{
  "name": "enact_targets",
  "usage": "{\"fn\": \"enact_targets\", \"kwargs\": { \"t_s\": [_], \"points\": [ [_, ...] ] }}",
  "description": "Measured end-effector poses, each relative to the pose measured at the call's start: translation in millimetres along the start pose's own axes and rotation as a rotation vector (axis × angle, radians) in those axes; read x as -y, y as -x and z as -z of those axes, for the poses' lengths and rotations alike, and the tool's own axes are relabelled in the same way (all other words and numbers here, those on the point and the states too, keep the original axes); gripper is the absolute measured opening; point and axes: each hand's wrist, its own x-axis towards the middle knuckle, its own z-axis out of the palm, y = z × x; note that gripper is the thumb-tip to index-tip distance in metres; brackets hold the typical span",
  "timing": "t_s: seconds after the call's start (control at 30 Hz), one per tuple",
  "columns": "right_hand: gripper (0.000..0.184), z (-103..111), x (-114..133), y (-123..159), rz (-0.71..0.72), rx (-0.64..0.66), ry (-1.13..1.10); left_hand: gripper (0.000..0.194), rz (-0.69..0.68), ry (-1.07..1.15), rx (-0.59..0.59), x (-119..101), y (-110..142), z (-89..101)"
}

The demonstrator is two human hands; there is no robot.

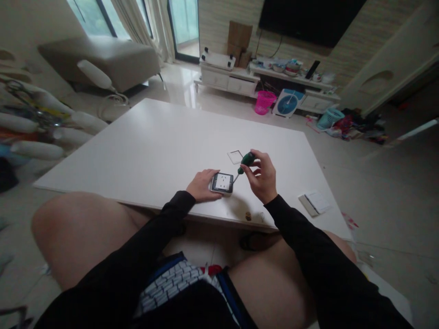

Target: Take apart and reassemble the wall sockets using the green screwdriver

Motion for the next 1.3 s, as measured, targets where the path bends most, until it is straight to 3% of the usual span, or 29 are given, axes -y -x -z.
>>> {"fn": "enact_targets", "kwargs": {
  "t_s": [0.17,0.33,0.5,0.63,0.8,0.93,1.07,1.17,1.3],
  "points": [
    [0.042,6,-2,-4,-0.002,-0.055,-0.016,0.088,-0.005,0.066,0.048,12,-7,9.1],
    [0.053,0,-10,-40,-0.016,-0.227,-0.050,0.090,0.042,0.010,0.096,51,-48,23.9],
    [0.042,-27,-21,-97,-0.048,-0.369,-0.116,0.085,0.047,-0.030,0.099,88,-98,30.3],
    [0.042,-58,-36,-115,-0.022,-0.460,-0.150,0.081,-0.037,0.020,0.116,101,-118,30.9],
    [0.042,-88,-61,-112,-0.041,-0.543,-0.204,0.081,-0.098,0.121,0.117,105,-123,33.7],
    [0.043,-100,-70,-106,0.031,-0.610,-0.236,0.077,-0.095,0.201,0.093,100,-123,39.5],
    [0.051,-111,-68,-82,0.114,-0.807,-0.173,0.074,-0.109,0.358,0.067,92,-124,42.7],
    [0.055,-114,-64,-63,0.178,-0.863,-0.089,0.076,-0.104,0.396,0.047,90,-123,41.0],
    [0.056,-107,-63,-53,0.295,-0.846,0.015,0.077,-0.091,0.435,0.021,92,-123,37.1]
  ]
}}
